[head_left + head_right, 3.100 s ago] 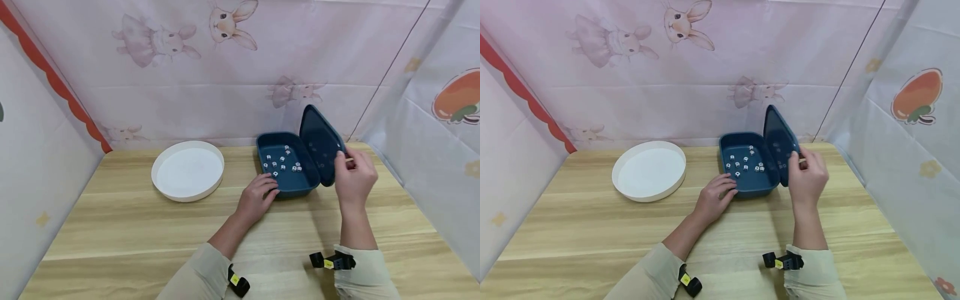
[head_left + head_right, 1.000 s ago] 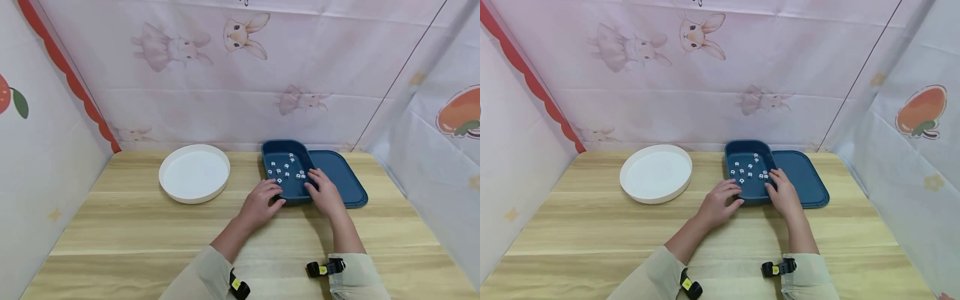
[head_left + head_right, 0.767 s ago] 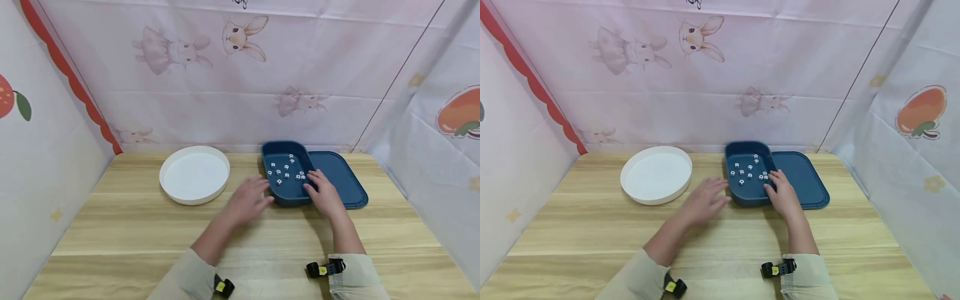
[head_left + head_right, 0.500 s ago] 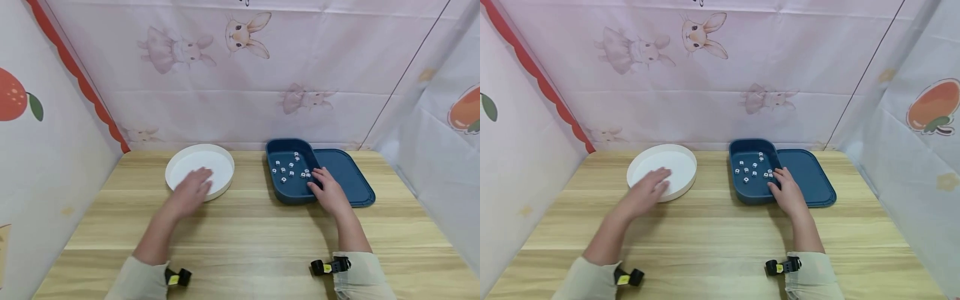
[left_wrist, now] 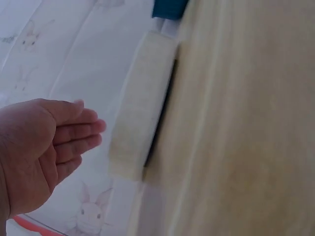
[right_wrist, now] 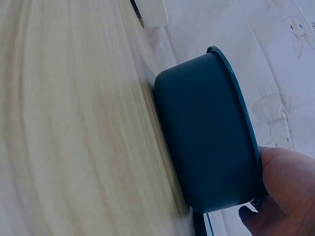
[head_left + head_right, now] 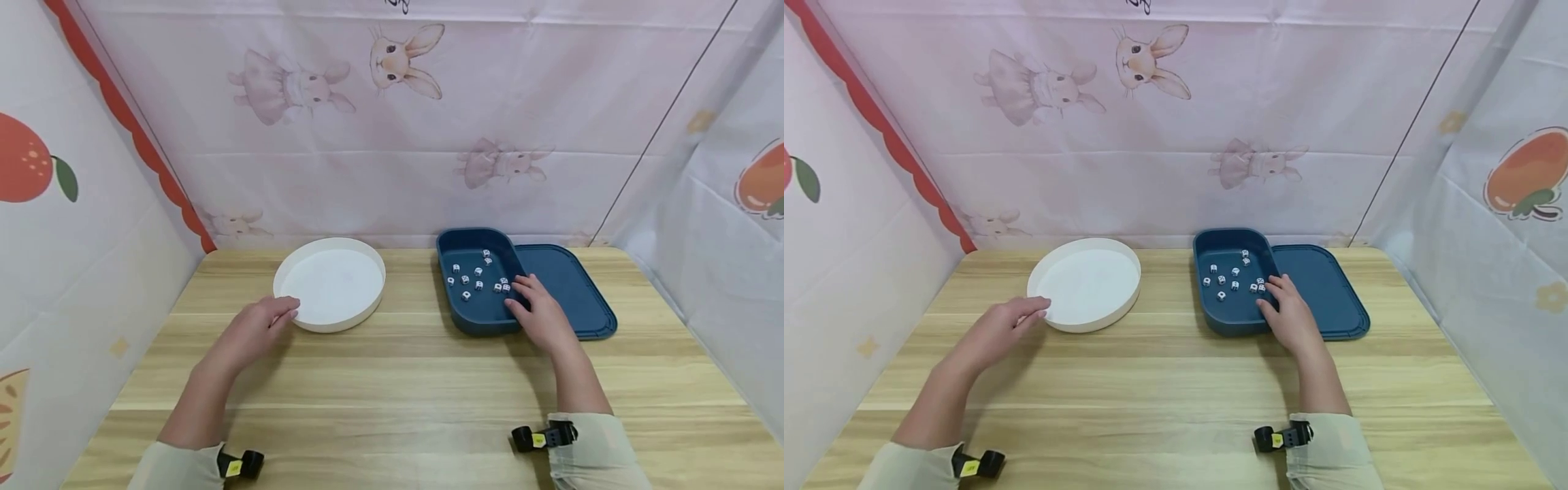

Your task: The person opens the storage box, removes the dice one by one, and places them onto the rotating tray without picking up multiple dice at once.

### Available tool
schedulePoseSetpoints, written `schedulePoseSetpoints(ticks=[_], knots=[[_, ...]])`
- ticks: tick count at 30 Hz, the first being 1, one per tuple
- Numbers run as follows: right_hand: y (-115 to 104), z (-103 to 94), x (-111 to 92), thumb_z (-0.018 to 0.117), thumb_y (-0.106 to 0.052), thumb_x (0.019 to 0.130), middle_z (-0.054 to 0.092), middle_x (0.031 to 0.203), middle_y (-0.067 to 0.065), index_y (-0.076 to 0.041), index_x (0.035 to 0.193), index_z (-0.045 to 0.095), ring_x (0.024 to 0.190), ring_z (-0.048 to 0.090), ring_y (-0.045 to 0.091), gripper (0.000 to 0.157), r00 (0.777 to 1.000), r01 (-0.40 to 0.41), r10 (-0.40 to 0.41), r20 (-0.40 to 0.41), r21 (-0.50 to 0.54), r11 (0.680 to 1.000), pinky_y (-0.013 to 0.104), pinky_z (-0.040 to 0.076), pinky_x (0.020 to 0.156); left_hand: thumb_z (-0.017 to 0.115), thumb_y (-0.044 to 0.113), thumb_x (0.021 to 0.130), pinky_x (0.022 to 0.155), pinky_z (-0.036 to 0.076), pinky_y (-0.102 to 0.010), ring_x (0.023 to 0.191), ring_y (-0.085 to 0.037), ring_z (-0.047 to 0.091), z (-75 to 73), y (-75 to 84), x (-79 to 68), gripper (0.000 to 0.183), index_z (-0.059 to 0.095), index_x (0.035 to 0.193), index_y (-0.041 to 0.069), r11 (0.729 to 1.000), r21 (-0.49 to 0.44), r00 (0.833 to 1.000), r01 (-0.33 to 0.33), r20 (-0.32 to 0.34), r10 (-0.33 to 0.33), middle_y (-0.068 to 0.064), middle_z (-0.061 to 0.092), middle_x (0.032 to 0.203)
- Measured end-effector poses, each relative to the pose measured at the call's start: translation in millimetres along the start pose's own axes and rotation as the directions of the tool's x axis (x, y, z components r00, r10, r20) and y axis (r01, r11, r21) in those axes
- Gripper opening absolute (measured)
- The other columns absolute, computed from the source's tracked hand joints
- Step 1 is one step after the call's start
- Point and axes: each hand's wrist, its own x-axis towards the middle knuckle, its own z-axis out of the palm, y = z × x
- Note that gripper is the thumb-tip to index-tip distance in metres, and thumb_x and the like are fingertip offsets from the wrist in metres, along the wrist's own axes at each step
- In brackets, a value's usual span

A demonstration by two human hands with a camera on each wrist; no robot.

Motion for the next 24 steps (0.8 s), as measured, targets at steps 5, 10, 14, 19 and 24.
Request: schedulePoseSetpoints(ticks=[5, 10, 14, 19, 24], knots=[[-1.0, -1.8, -1.6, 0.055, -0.028, 0.101, 0.025, 0.161, 0.019, 0.0, 0.147, 0.041, 0.152, 0.008, 0.036, 0.056, 1.0, -0.008, 0.008, 0.013, 0.006, 1.0, 0.068, 0.018, 0.116, 0.054, 0.011, 0.1, 0.112, 0.036, -0.06, 0.133, -0.042, 0.048, 9.6, -4.9, 5.3, 0.035, 0.06, 0.131, -0.003, 1.0, 0.019, 0.997, -0.024, 0.078, 0.022, -0.025, 0.057, 0.136], [-2.1, -3.6, -1.5, 0.055, -0.028, 0.101, 0.025, 0.161, 0.018, -0.001, 0.148, 0.041, 0.152, 0.008, 0.037, 0.056, 1.0, -0.007, 0.006, 0.022, 0.002, 1.0, 0.068, 0.019, 0.116, 0.05, 0.013, 0.102, 0.117, 0.026, -0.061, 0.14, -0.043, 0.037, 13.4, -10.2, 4.3, 0.038, 0.055, 0.135, -0.005, 0.999, 0.036, 0.99, 0.001, 0.142, -0.006, -0.025, 0.051, 0.143], [-5.6, -3.6, 1.3, 0.055, -0.029, 0.101, 0.025, 0.161, 0.018, -0.001, 0.147, 0.042, 0.152, 0.009, 0.037, 0.056, 1.0, 0.008, -0.007, 0.026, -0.022, 1.0, 0.068, 0.02, 0.116, 0.051, 0.013, 0.102, 0.118, 0.024, -0.062, 0.142, -0.043, 0.035, 11.8, -14.2, 2.8, 0.039, 0.055, 0.136, -0.005, 1.0, 0.016, 0.992, 0.02, 0.128, -0.022, -0.024, 0.05, 0.144], [-11.8, -1.3, 2.4, 0.056, -0.027, 0.1, 0.029, 0.159, 0.02, 0.001, 0.144, 0.046, 0.151, 0.012, 0.039, 0.054, 1.0, 0.008, -0.006, 0.025, -0.066, 0.998, 0.068, 0.021, 0.116, 0.057, 0.011, 0.099, 0.118, 0.025, -0.062, 0.133, -0.04, 0.048, 15.5, -19.2, 6.7, 0.03, 0.064, 0.125, -0.002, 1.0, 0.012, 0.997, -0.011, 0.081, 0.01, -0.022, 0.061, 0.131], [-18.4, 4.3, 4.0, 0.059, -0.024, 0.098, 0.041, 0.151, 0.021, 0.001, 0.138, 0.054, 0.149, 0.018, 0.04, 0.047, 0.999, 0.037, -0.04, -0.019, -0.132, 0.991, 0.067, 0.024, 0.115, 0.063, 0.01, 0.095, 0.117, 0.029, -0.06, 0.119, -0.035, 0.061, 27.0, -22.0, 15.1, 0.021, 0.071, 0.114, 0.004, 0.999, -0.001, 0.998, -0.048, 0.031, 0.048, -0.016, 0.069, 0.117]])
